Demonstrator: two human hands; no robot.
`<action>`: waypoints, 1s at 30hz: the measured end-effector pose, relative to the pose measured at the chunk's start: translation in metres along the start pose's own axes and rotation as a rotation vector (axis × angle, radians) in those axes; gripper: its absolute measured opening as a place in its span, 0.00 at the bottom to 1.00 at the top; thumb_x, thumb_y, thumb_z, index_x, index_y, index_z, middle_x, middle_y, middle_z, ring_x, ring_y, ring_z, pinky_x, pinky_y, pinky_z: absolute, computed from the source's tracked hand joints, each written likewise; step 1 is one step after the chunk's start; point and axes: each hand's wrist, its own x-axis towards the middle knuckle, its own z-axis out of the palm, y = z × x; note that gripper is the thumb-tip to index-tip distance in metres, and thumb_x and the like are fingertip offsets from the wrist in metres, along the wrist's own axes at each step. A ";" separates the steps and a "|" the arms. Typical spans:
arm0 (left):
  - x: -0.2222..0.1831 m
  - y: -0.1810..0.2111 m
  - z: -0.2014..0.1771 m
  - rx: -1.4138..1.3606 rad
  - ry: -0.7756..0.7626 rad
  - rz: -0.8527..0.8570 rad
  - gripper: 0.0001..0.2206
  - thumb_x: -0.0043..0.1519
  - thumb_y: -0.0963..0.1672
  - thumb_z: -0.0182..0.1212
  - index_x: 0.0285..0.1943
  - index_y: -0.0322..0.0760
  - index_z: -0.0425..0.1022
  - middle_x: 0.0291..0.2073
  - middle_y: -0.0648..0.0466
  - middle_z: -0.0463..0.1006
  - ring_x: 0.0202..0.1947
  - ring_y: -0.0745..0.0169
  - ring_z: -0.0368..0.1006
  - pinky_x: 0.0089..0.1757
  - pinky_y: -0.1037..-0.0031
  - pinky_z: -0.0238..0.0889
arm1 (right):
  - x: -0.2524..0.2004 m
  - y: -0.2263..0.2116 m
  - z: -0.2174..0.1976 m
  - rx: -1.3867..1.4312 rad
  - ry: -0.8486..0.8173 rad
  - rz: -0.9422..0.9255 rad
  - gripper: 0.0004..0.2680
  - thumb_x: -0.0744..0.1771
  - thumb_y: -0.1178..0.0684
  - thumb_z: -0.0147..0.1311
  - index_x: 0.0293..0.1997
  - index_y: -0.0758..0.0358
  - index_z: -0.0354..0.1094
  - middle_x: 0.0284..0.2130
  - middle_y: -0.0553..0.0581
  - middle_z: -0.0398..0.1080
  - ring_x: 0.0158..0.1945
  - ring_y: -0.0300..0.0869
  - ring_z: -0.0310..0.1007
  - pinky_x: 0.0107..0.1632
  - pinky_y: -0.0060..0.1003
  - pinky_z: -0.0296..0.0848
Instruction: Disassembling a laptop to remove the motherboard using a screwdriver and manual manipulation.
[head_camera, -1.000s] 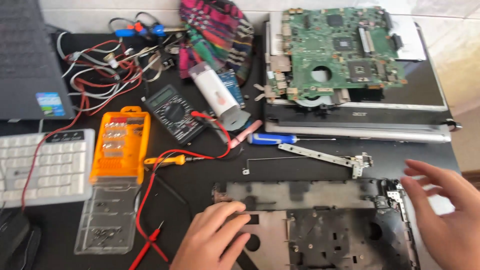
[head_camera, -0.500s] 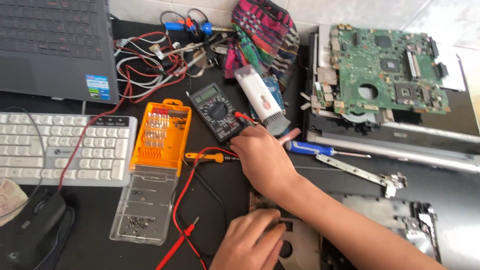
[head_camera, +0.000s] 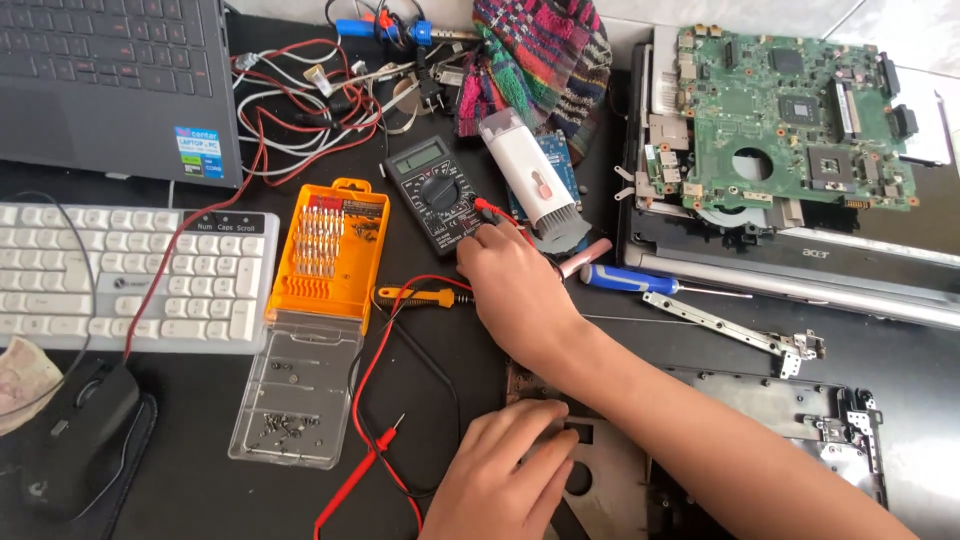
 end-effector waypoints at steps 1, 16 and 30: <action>-0.001 0.000 0.000 0.001 -0.017 -0.009 0.07 0.70 0.41 0.51 0.48 0.33 0.75 0.54 0.45 0.74 0.56 0.47 0.71 0.49 0.58 0.63 | -0.003 0.004 -0.004 0.085 0.019 -0.075 0.10 0.70 0.64 0.46 0.26 0.65 0.59 0.28 0.60 0.63 0.37 0.55 0.63 0.34 0.49 0.64; -0.002 0.004 0.008 0.029 -0.004 0.004 0.06 0.68 0.40 0.55 0.48 0.33 0.76 0.57 0.46 0.74 0.54 0.46 0.72 0.48 0.57 0.66 | -0.153 0.020 -0.100 1.571 0.052 0.275 0.05 0.64 0.62 0.63 0.41 0.71 0.74 0.33 0.62 0.77 0.34 0.41 0.72 0.40 0.33 0.70; -0.005 -0.001 0.006 -0.004 -0.013 0.001 0.06 0.67 0.41 0.59 0.49 0.34 0.76 0.58 0.48 0.73 0.57 0.46 0.71 0.51 0.57 0.66 | -0.174 0.024 -0.093 1.572 0.074 0.177 0.10 0.60 0.64 0.70 0.39 0.64 0.74 0.28 0.60 0.75 0.30 0.42 0.70 0.33 0.34 0.69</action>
